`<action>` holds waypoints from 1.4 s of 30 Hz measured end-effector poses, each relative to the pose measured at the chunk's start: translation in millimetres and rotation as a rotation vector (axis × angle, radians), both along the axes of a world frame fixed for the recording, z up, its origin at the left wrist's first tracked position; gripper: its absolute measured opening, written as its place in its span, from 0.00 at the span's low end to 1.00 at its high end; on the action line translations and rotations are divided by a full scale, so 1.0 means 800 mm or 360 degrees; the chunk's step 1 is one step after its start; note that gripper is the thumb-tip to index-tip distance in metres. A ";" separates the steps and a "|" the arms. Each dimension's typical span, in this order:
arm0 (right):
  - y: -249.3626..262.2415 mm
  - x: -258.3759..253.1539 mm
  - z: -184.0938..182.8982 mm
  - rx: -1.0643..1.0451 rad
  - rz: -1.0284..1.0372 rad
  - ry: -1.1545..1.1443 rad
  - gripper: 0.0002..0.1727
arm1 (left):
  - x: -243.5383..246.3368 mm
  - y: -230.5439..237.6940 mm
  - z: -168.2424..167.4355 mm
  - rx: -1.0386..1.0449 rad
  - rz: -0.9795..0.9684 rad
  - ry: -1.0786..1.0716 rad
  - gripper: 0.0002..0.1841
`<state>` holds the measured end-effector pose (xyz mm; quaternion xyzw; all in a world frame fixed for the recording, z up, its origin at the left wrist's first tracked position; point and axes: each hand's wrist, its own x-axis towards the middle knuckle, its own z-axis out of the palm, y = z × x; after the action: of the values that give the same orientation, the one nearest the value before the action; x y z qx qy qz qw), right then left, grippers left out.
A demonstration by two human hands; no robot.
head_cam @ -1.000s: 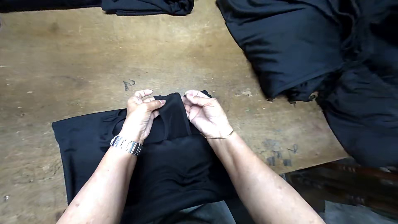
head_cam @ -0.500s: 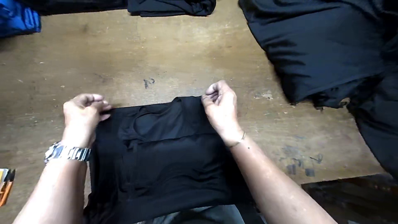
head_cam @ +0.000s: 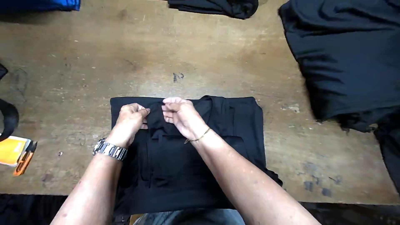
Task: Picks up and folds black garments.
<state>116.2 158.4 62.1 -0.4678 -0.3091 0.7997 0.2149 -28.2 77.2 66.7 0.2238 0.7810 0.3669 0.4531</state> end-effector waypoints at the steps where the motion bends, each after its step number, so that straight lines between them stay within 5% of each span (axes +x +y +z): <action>1: 0.007 0.003 0.003 -0.0026 -0.0090 0.0078 0.12 | 0.001 0.002 0.003 0.0048 0.0061 -0.0116 0.07; 7: 0.031 0.010 0.008 -0.0016 -0.0171 0.0311 0.13 | 0.000 0.013 0.011 0.0421 0.0328 -0.0813 0.05; 12: 0.033 0.014 -0.005 -0.0070 -0.0286 0.0415 0.15 | -0.003 0.027 -0.010 0.0423 0.0647 -0.0524 0.13; 19: 0.044 0.017 -0.008 0.0002 -0.0292 0.0378 0.13 | -0.001 0.052 -0.011 0.0389 0.0259 0.0098 0.24; 22: 0.054 0.025 0.003 0.0414 0.0039 0.0074 0.13 | -0.012 0.059 -0.011 0.0397 -0.0126 0.0284 0.29; 27: 0.107 0.102 0.021 0.1473 0.0569 -0.0761 0.11 | -0.017 0.066 -0.011 0.0140 -0.0476 0.0543 0.14; 33: 0.123 0.179 0.003 0.1708 0.1101 -0.1406 0.22 | -0.016 0.066 -0.010 0.0210 -0.0528 0.0519 0.09; 38: 0.118 0.176 -0.008 0.1648 0.0767 -0.1349 0.10 | -0.014 0.065 -0.001 0.0221 -0.0462 0.0488 0.11; 42: 0.110 0.199 0.006 0.1874 0.0475 -0.0774 0.10 | -0.017 0.040 0.030 0.0464 -0.0591 0.0404 0.11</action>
<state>275.0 246.7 66.9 -0.3915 -0.7967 0.3895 0.2457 -41.6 109.4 90.6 0.4703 0.7161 0.3552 0.3740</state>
